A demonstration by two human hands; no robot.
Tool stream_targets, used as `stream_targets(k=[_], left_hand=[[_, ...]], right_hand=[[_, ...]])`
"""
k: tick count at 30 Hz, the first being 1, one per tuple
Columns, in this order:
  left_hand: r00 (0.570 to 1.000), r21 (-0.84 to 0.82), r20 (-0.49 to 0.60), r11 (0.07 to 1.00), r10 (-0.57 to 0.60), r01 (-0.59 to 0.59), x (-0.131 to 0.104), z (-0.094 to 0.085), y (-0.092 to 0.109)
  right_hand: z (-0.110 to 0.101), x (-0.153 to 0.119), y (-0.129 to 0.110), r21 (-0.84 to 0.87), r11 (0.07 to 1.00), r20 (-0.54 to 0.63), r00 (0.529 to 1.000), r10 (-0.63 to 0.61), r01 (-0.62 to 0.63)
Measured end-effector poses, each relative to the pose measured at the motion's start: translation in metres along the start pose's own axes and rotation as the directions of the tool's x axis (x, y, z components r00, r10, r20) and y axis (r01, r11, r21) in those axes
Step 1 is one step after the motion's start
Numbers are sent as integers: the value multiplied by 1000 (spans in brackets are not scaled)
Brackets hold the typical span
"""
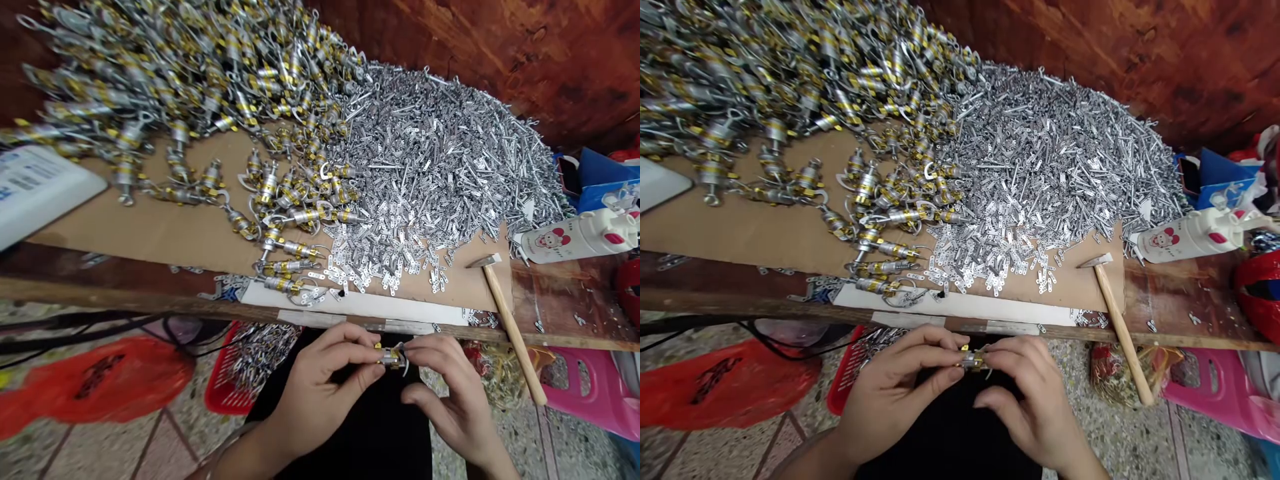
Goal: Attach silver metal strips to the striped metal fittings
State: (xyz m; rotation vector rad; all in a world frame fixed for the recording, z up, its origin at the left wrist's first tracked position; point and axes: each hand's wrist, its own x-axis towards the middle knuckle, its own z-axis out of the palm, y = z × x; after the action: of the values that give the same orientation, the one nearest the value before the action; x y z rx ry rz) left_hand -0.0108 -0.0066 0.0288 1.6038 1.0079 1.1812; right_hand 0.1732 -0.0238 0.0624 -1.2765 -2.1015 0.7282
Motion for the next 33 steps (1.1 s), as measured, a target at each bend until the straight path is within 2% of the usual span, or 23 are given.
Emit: stream_targets(k=[3, 5, 10, 12, 18, 21, 24, 28, 30, 33], left_hand=[[995, -90, 16, 991, -94, 95, 1, 2, 0], [993, -94, 13, 989, -115, 116, 2, 4, 0], [1000, 36, -29, 999, -10, 11, 2, 8, 0], [999, 90, -20, 996, 28, -26, 1, 8, 0], [997, 217, 36, 973, 67, -73, 0, 9, 0], [969, 343, 30, 908, 245, -240, -4, 13, -11], [904, 519, 121, 750, 410, -409, -8, 15, -31], [881, 653, 219, 608, 419, -452, -11, 16, -53], [888, 677, 225, 591, 402, -439, -11, 17, -55], [927, 695, 211, 619, 309, -365, -9, 20, -46]], right_hand=[[4, -3, 3, -100, 995, -122, 992, -28, 16], [7, -2, 3, -137, 991, -173, 984, -37, 13], [13, 1, 2, -206, 972, -130, 982, -140, 111], [14, 1, 4, -204, 973, -107, 986, -130, 106], [17, -3, 6, -144, 988, -29, 998, 52, -56], [21, -4, 8, -101, 978, -40, 983, 178, -181], [31, -2, 15, -70, 943, -22, 946, 324, -325], [43, 3, 25, -155, 888, -106, 901, 421, -433], [43, 5, 28, -195, 858, -151, 879, 452, -475], [36, 10, 34, -167, 845, -145, 860, 489, -509]])
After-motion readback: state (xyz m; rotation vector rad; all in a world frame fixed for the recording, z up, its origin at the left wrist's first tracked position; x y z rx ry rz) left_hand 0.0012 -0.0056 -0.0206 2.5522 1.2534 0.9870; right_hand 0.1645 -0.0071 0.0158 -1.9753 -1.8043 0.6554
